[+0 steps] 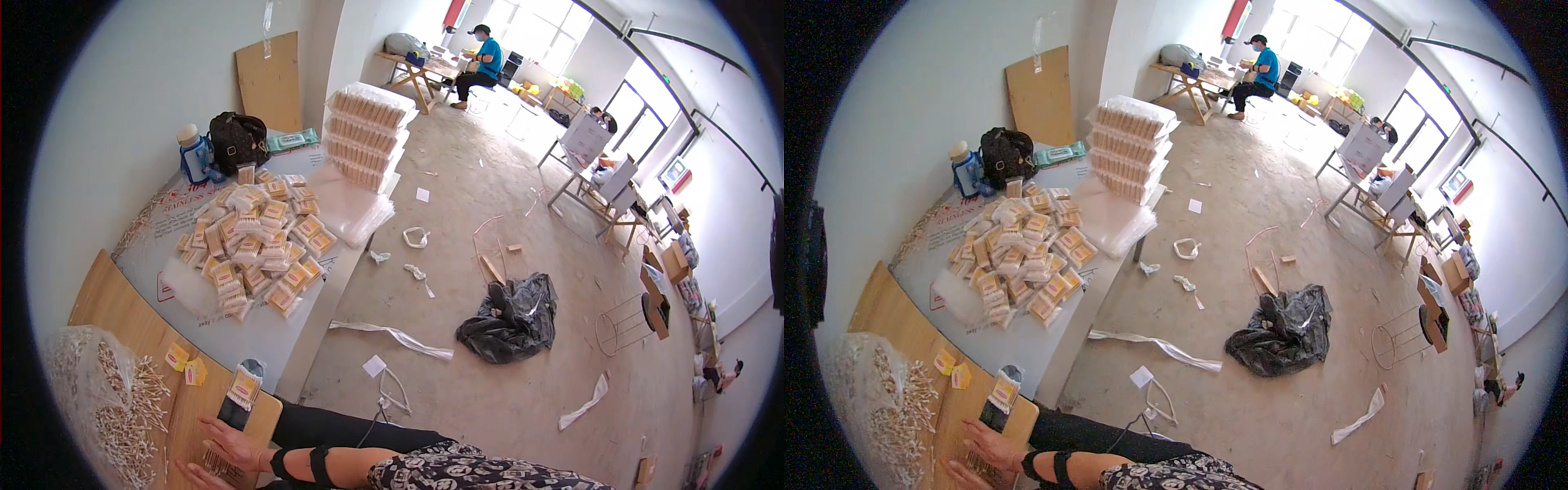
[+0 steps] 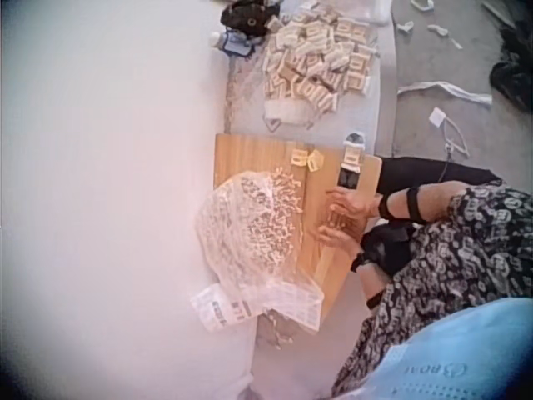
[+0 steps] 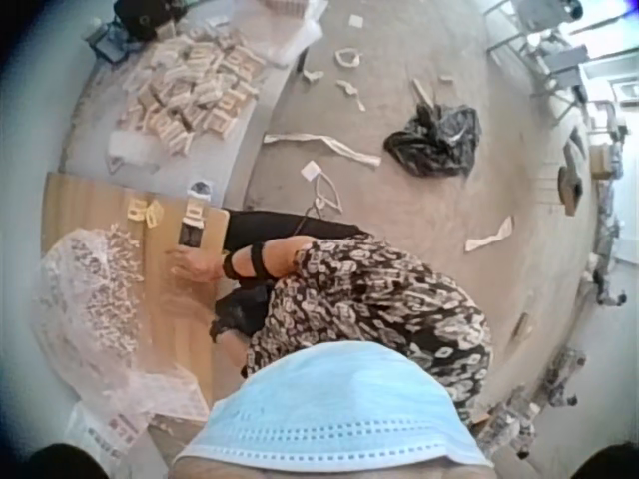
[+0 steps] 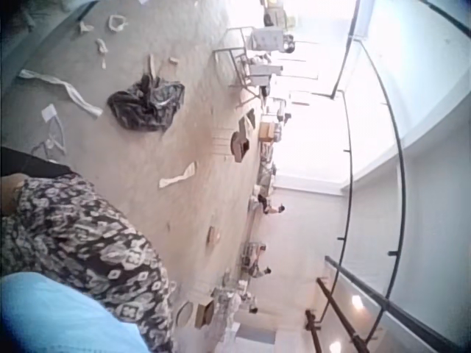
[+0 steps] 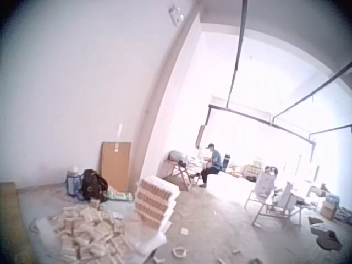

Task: Packing cotton swabs into small plastic bags and sealing them.

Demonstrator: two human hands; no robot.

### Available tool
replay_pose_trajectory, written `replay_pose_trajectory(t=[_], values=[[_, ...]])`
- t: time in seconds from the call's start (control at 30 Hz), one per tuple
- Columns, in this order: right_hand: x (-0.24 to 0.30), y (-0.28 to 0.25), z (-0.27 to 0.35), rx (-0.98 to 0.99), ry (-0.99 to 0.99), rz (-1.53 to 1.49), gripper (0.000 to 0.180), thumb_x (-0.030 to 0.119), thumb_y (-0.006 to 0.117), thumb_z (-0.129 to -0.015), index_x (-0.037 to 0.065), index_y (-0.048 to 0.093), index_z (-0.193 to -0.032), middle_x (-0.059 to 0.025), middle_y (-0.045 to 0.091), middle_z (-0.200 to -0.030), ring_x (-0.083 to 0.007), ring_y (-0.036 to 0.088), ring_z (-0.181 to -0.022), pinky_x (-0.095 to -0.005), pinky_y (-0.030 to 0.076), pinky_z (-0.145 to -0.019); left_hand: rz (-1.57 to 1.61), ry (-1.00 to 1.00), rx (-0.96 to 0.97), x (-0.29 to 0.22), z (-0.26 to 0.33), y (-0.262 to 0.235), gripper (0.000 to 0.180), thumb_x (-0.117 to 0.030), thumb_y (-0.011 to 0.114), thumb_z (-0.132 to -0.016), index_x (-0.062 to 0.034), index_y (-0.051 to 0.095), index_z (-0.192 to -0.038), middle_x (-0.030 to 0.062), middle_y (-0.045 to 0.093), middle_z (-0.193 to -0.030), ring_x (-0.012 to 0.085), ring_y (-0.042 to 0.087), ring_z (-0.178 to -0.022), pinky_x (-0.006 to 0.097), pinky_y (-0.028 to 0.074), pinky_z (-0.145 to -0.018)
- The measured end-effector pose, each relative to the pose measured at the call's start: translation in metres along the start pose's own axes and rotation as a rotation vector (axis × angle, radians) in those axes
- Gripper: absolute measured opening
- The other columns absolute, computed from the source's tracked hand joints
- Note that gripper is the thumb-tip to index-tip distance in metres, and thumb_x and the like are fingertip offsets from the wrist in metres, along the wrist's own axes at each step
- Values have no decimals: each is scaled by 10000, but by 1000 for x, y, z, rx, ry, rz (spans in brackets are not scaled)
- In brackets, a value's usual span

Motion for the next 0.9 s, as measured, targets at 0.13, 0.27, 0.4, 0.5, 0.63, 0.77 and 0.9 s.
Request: replay_pose_trajectory(t=[0.13,0.27,0.4,0.5,0.63,0.77,0.9], values=[[0,10,-11,-86,-20,-96,419,219,411,-1021,-48,407,-1343,-237,350,-1442,-390,429,-1275,-385,372,-1066,-7,48,-75,7,1,3,836,-497,574,-868,-18,257,-1475,197,330,-1501,349,313,-1400,507,281,-1107],[3,14,-18,-47,-30,-47,400,217,425,-1016,-36,439,-1326,-235,393,-1415,-392,457,-1247,-383,391,-1048,-7,76,-153,19,9,10,875,-547,568,-858,-16,254,-1478,199,337,-1499,353,325,-1393,516,303,-1089],[-9,17,-16,-144,-16,-92,374,206,435,-1010,-32,477,-1295,-227,435,-1389,-387,469,-1237,-379,400,-1039,1,117,-242,24,15,17,915,-597,561,-847,-15,251,-1480,202,344,-1496,356,338,-1386,524,326,-1070],[-26,9,-22,-253,-7,-110,377,231,436,-1008,-29,494,-1275,-241,475,-1350,-389,469,-1237,-395,392,-1040,13,187,-308,14,15,22,945,-635,556,-840,-13,249,-1482,204,349,-1494,358,347,-1380,531,342,-1057],[-27,17,-29,-206,90,-331,413,296,453,-1002,-31,509,-1248,-243,569,-1213,-365,516,-1183,-399,405,-1004,1,198,-367,27,30,26,977,-673,551,-832,-12,247,-1484,205,355,-1492,361,357,-1375,537,359,-1043],[-27,2,-22,-376,-31,-263,389,304,467,-995,-30,537,-1181,-226,598,-1118,-350,553,-1105,-392,425,-953,-32,173,-428,26,24,42,724,-483,441,-949,-24,261,-1479,192,326,-1506,363,315,-1394,494,268,-1115],[-33,8,-4,-251,41,-275,362,290,486,-993,-19,536,-1175,-208,598,-1117,-324,558,-1087,-393,429,-946,-3,41,-298,38,28,53,728,-368,561,-919,-20,248,-1477,214,321,-1496,345,290,-1411,508,235,-1145]])
Point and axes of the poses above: each hand's wrist, its own z-axis away from the middle knuckle, its own y-axis out of the palm, x = y × z, the point moved 3 cm from there along -z, towards the middle knuckle
